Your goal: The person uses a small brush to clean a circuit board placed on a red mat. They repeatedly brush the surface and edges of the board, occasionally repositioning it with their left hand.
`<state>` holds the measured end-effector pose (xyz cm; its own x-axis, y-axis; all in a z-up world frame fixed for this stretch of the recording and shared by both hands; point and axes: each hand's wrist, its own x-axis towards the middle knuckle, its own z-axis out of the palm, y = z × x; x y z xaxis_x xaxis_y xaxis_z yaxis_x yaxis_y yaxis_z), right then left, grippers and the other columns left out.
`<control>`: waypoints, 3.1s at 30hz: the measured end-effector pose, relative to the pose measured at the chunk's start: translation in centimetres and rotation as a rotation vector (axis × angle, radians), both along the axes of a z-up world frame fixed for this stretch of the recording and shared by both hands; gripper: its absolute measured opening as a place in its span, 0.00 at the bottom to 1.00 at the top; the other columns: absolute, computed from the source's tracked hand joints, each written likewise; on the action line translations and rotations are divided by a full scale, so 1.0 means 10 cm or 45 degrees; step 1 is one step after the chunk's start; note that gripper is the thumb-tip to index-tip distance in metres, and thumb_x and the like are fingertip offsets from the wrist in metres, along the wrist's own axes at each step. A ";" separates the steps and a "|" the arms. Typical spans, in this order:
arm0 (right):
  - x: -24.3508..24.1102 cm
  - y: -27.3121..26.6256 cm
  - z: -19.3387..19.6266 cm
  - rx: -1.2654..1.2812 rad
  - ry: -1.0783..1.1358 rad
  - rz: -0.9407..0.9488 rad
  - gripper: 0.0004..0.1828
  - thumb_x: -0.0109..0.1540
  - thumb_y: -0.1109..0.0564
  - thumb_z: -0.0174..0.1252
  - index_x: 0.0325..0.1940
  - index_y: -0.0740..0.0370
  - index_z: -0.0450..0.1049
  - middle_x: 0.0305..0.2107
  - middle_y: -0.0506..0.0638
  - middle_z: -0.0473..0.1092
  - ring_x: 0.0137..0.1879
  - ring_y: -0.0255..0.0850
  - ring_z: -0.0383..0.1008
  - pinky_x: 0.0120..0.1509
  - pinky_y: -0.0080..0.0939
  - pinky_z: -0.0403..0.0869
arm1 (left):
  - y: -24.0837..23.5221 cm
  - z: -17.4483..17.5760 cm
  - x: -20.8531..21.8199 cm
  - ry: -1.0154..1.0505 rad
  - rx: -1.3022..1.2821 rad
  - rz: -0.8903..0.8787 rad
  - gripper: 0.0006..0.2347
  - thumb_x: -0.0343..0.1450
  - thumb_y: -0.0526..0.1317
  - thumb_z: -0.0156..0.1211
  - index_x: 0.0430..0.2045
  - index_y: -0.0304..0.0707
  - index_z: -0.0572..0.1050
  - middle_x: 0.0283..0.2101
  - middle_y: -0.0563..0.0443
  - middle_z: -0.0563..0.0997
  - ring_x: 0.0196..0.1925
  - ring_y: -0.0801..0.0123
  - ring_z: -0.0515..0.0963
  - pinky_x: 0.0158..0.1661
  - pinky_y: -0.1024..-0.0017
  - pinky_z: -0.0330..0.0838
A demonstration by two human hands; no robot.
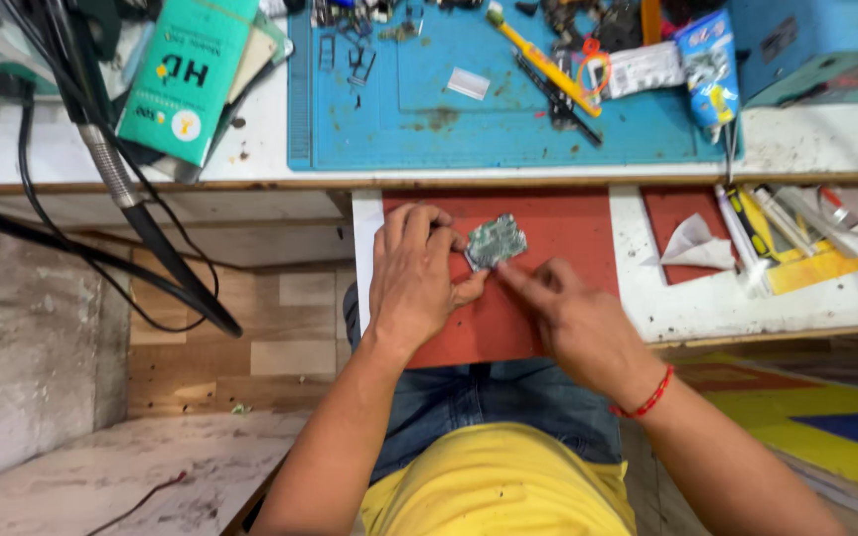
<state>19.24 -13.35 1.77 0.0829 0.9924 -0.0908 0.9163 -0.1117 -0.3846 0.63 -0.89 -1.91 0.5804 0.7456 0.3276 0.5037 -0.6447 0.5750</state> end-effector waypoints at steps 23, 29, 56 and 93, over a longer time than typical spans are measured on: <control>-0.15 0.06 0.00 0.001 -0.172 0.029 0.32 0.60 0.64 0.51 0.70 0.50 0.68 0.44 0.56 0.71 0.33 0.57 0.77 0.34 0.55 0.76 | 0.08 -0.07 -0.04 -0.221 -0.103 -0.028 0.15 0.53 0.41 0.82 0.25 0.37 0.80 0.43 0.47 0.72 0.51 0.54 0.72 0.53 0.57 0.66; -0.18 0.04 0.10 0.031 -0.208 0.033 0.34 0.59 0.65 0.52 0.71 0.49 0.68 0.44 0.55 0.71 0.35 0.57 0.77 0.33 0.53 0.75 | 0.10 -0.02 -0.01 -0.250 -0.093 -0.044 0.15 0.53 0.41 0.83 0.24 0.37 0.79 0.42 0.47 0.72 0.49 0.53 0.71 0.51 0.57 0.66; -0.12 0.01 -0.02 0.051 -0.193 0.116 0.33 0.60 0.65 0.52 0.70 0.49 0.69 0.43 0.54 0.71 0.33 0.55 0.76 0.33 0.53 0.75 | 0.10 0.03 -0.03 -0.271 -0.137 -0.042 0.19 0.52 0.39 0.84 0.26 0.37 0.75 0.41 0.46 0.71 0.47 0.52 0.71 0.50 0.57 0.67; -0.17 0.10 0.09 0.019 -0.203 0.157 0.35 0.58 0.66 0.52 0.71 0.49 0.69 0.41 0.56 0.70 0.28 0.55 0.74 0.29 0.53 0.74 | 0.05 -0.06 -0.02 -0.283 -0.159 -0.040 0.21 0.52 0.39 0.85 0.29 0.38 0.75 0.41 0.48 0.71 0.47 0.54 0.72 0.49 0.58 0.68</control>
